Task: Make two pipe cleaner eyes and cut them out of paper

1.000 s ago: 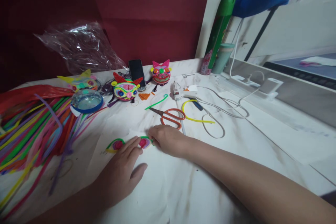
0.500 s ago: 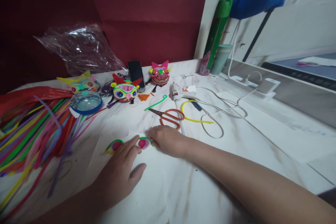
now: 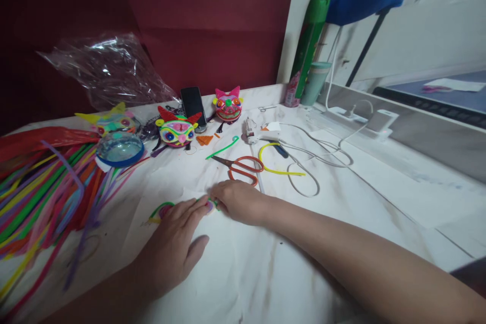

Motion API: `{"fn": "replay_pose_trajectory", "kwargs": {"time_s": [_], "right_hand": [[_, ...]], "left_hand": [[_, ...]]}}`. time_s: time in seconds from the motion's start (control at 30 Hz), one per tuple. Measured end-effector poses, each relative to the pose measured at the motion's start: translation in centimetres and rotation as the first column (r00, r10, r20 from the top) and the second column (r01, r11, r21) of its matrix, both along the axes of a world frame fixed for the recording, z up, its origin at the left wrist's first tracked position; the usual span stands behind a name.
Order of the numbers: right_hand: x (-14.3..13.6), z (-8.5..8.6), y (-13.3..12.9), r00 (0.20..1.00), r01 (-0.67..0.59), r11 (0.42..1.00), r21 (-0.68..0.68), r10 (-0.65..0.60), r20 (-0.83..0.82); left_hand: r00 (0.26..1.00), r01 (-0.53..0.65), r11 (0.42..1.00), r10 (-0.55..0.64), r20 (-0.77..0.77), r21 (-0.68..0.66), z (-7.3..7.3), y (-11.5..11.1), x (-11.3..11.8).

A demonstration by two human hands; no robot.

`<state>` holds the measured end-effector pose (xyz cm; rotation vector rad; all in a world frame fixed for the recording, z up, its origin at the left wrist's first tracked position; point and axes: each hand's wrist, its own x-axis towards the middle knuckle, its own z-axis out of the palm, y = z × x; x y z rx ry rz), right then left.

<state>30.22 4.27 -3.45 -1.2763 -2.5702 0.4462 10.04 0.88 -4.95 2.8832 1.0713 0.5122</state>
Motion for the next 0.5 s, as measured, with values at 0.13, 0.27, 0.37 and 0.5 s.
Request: {"fn": "replay_pose_trajectory", "kwargs": {"time_s": [0.13,0.27,0.37,0.5], "right_hand": [[0.1,0.1,0.0,1.0,0.008,1.0,-0.005,-0.008,0.002],[0.1,0.3,0.0,1.0,0.006,1.0,-0.017,-0.006,-0.005],[0.0,0.3,0.0,1.0,0.024,0.999,-0.026,-0.024,-0.004],[-0.1,0.1,-0.1,0.998,0.057,0.998,-0.03,-0.057,-0.009]], "left_hand": [[0.998,0.014,1.0,-0.016,-0.057,-0.023,0.3,0.3,0.1],[0.995,-0.003,0.998,-0.003,-0.096,-0.064,0.9,0.5,0.5],[0.994,-0.023,0.995,0.013,-0.107,-0.092,1.2,0.5,0.7],[0.992,-0.042,0.993,0.028,-0.121,-0.113,1.5,0.5,0.8]]}}
